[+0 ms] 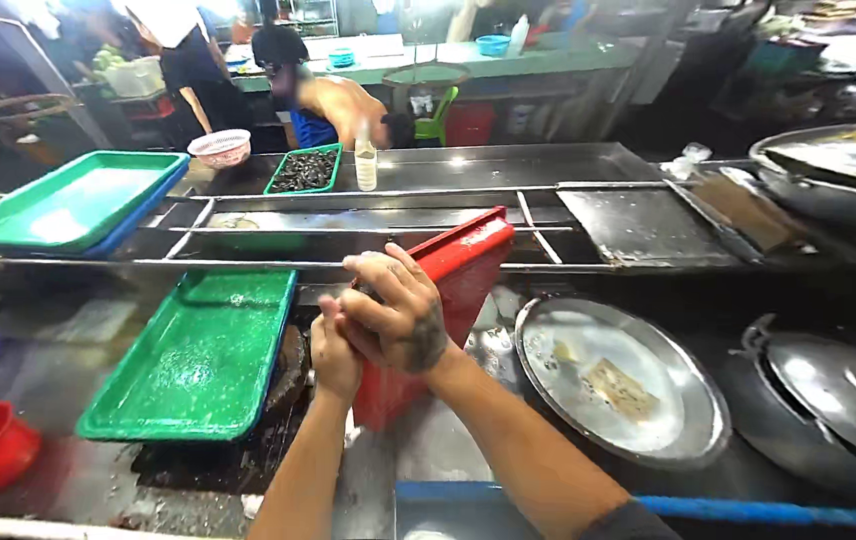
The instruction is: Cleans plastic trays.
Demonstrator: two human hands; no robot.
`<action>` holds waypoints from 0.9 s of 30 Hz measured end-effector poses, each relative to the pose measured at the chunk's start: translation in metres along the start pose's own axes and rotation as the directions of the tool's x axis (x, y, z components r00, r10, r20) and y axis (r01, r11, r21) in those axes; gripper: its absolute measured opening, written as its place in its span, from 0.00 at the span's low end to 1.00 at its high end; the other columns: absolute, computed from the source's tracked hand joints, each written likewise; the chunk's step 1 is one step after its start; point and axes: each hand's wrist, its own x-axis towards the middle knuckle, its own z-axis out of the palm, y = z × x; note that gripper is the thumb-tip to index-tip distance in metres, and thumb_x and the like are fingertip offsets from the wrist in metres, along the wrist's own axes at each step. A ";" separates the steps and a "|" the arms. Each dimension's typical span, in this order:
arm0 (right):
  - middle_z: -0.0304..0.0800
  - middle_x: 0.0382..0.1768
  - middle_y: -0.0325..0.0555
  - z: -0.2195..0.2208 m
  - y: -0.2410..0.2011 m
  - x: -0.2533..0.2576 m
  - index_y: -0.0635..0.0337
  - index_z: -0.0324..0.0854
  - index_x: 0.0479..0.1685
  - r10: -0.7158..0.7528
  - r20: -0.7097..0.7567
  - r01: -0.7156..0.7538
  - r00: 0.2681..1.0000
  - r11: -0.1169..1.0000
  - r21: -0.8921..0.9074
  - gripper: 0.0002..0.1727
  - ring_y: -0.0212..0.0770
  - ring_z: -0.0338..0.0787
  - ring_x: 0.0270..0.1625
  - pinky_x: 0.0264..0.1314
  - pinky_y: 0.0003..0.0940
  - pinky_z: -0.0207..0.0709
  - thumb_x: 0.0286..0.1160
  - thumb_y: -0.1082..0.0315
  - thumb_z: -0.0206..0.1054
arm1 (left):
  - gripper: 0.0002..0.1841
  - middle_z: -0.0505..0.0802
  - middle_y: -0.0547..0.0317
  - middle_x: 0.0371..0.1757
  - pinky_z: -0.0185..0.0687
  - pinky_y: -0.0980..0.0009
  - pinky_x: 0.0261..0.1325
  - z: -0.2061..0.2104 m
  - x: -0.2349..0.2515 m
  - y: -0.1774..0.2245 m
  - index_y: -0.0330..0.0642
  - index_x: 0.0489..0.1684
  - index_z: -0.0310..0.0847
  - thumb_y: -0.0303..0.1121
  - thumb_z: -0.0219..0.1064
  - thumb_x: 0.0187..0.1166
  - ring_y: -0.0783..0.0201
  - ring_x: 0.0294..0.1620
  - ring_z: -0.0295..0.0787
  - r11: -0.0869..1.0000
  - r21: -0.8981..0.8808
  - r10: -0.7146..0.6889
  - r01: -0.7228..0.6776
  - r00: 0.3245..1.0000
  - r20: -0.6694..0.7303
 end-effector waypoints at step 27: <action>0.93 0.63 0.45 -0.008 0.052 -0.019 0.59 0.91 0.51 0.520 0.000 -0.520 0.854 0.854 0.004 0.18 0.44 0.84 0.75 0.83 0.48 0.73 0.78 0.63 0.56 | 0.29 0.88 0.69 0.17 0.88 0.76 0.26 0.015 0.006 -0.015 0.44 0.21 0.83 0.43 0.44 0.95 0.76 0.20 0.88 0.967 0.245 0.105 -0.067 0.984 -0.144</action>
